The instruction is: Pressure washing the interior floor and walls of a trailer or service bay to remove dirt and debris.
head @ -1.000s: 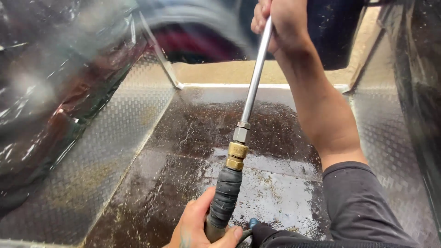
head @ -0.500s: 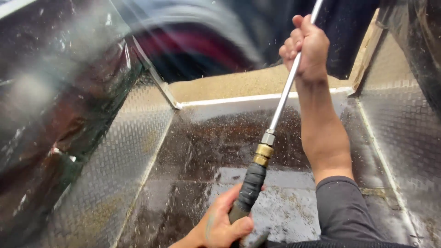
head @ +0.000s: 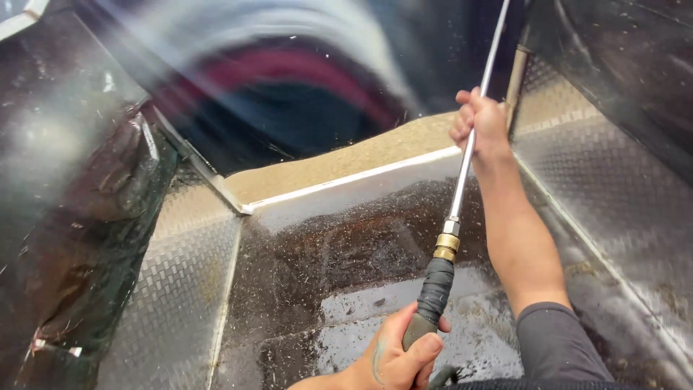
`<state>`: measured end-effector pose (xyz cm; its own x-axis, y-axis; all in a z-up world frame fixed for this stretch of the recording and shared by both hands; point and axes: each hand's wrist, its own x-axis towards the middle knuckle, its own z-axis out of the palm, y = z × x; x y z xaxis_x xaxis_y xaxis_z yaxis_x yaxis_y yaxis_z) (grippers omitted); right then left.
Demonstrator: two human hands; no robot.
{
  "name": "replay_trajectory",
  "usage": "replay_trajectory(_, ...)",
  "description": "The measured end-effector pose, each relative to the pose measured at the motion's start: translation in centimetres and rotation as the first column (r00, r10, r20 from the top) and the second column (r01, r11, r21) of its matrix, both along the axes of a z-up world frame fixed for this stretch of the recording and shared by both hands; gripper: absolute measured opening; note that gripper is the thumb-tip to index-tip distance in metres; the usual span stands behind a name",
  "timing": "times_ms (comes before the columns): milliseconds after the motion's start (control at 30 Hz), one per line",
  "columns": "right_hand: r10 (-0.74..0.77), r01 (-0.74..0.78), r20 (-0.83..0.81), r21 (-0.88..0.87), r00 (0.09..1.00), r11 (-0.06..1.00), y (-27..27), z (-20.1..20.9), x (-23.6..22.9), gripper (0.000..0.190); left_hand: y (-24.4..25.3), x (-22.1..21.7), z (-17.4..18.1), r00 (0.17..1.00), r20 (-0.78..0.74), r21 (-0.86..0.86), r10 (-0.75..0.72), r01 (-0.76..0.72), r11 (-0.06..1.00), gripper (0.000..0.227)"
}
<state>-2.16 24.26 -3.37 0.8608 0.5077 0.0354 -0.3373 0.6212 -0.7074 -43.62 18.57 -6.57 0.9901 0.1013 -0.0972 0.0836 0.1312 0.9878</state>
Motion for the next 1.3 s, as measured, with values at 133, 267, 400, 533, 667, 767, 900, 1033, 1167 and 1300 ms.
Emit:
replay_trajectory(133,0.007,-0.028,-0.164,-0.124,0.986,0.992,2.0,-7.3,-4.3,0.023,3.2,-4.2,-2.7,0.999,-0.027,-0.122,-0.040,0.036,0.992,0.039)
replay_trajectory(267,0.045,-0.106,-0.366,-0.148,0.929,0.983,4.3,-14.5,-5.6,0.033,5.3,-6.4,-1.9,0.977,0.138,-0.081,-0.163,0.175,0.981,0.033)
replay_trajectory(400,0.029,-0.093,-0.307,-0.194,0.951,0.977,2.6,-10.9,-14.8,0.025,7.3,-5.2,-4.2,0.974,0.114,0.187,-0.198,0.174,0.967,0.040)
replay_trajectory(533,0.038,-0.048,-0.037,-0.328,0.999,0.944,0.4,-11.5,-19.4,0.018,8.3,-1.5,-9.1,0.972,0.234,0.231,0.006,-0.061,0.971,0.024)
replay_trajectory(667,0.120,-0.088,0.132,-0.229,0.984,0.970,-2.8,-10.3,-28.2,0.046,9.5,1.8,-13.7,0.931,0.334,0.275,0.146,-0.244,0.930,0.019)
replay_trajectory(767,0.109,-0.057,0.155,-0.305,0.982,0.951,-4.8,-13.2,-29.9,0.049,8.4,2.8,-12.9,0.970,0.224,0.369,0.097,-0.177,0.913,0.019)
replay_trajectory(900,-0.017,0.095,0.195,-0.396,0.981,0.913,-7.7,-13.2,-35.0,0.040,10.1,-2.6,-8.7,0.969,0.160,0.486,-0.189,0.090,0.869,0.025)
replay_trajectory(1033,-0.046,0.143,0.188,-0.545,0.981,0.826,-11.8,-13.7,-40.6,0.032,16.5,-2.4,-5.9,0.888,-0.018,0.600,-0.459,0.377,0.706,0.050)
replay_trajectory(1167,-0.090,0.103,0.049,-0.528,0.995,0.843,-13.1,-14.4,-45.9,0.019,14.7,3.6,-7.9,0.959,-0.145,0.174,-0.242,0.266,0.948,0.101)
replay_trajectory(1300,-0.148,0.118,-0.023,-0.491,0.989,0.863,-12.3,-14.6,-48.2,0.017,7.4,11.7,-17.0,0.964,-0.256,-0.105,0.067,-0.097,0.990,0.069)
